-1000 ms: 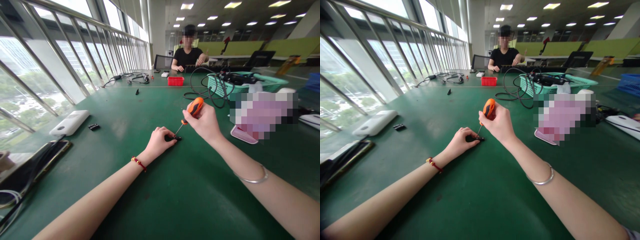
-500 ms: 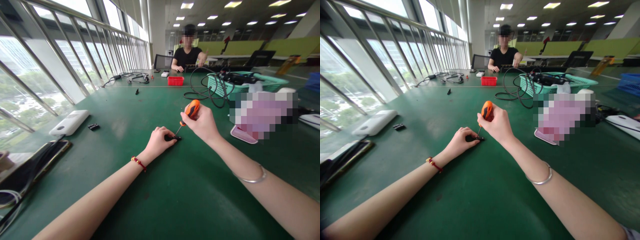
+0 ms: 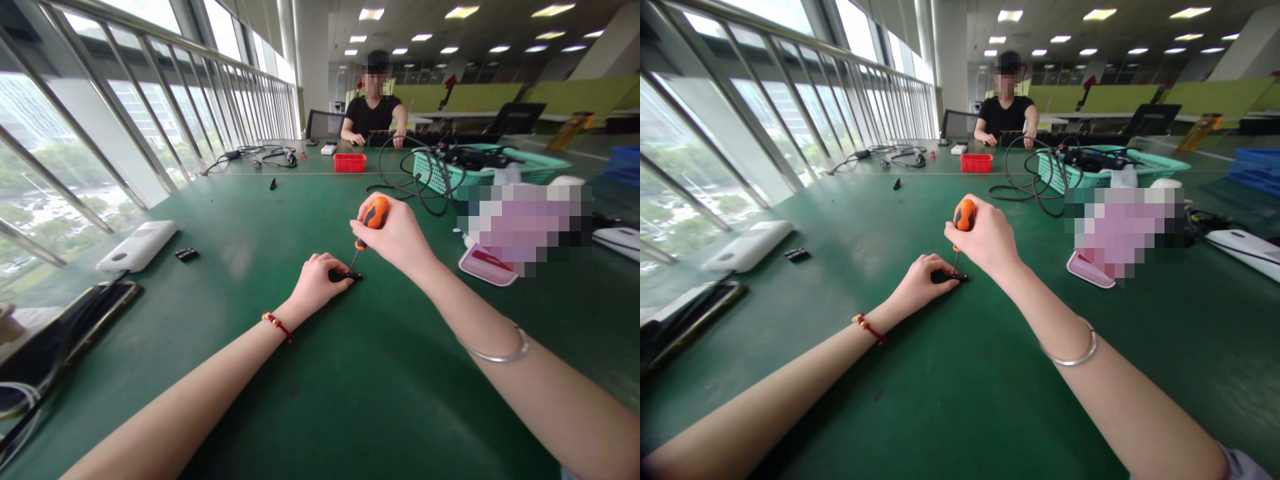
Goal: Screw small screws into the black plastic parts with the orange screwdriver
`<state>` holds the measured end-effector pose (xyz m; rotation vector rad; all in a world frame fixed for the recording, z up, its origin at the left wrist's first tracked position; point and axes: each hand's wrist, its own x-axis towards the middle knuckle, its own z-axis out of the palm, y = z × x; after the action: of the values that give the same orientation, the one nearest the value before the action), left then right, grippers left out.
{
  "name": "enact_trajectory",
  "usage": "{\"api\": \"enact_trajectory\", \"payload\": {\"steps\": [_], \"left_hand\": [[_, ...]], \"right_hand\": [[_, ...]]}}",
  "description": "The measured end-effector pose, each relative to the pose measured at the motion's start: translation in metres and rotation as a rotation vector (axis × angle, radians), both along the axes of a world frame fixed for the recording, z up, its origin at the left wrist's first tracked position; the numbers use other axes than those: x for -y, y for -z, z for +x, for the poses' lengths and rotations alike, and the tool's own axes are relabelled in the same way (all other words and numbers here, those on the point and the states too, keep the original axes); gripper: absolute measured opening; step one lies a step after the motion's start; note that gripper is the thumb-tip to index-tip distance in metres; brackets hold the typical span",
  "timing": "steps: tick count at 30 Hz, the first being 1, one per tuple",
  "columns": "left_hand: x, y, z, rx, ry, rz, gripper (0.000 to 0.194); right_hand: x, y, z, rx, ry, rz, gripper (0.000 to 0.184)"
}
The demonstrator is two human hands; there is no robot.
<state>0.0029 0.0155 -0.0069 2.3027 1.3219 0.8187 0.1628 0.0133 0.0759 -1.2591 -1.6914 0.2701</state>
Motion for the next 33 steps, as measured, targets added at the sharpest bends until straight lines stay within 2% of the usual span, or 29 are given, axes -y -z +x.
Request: {"api": "enact_trajectory", "payload": {"steps": [5,11,18,24,29,33], "left_hand": [[0.003,-0.003,0.0,-0.002,0.001,0.001,0.012],[0.001,-0.001,0.0,-0.001,0.006,0.007,0.011],[0.001,-0.001,0.0,-0.002,0.004,0.001,0.011],[0.001,-0.001,0.0,-0.004,0.006,0.007,0.012],[0.002,-0.002,0.0,-0.002,0.008,0.008,0.012],[0.003,-0.003,0.0,0.002,0.008,0.006,0.012]], "right_hand": [[0.007,-0.004,0.002,0.049,0.071,0.03,0.031],[0.013,-0.006,0.001,0.022,0.115,0.034,0.033],[0.011,-0.003,0.001,-0.03,0.053,0.033,0.019],[0.013,-0.006,0.004,0.044,-0.012,0.041,0.024],[0.019,-0.01,0.0,0.056,0.107,0.061,0.031],[0.018,-0.009,0.0,0.063,0.075,0.064,0.023]]}}
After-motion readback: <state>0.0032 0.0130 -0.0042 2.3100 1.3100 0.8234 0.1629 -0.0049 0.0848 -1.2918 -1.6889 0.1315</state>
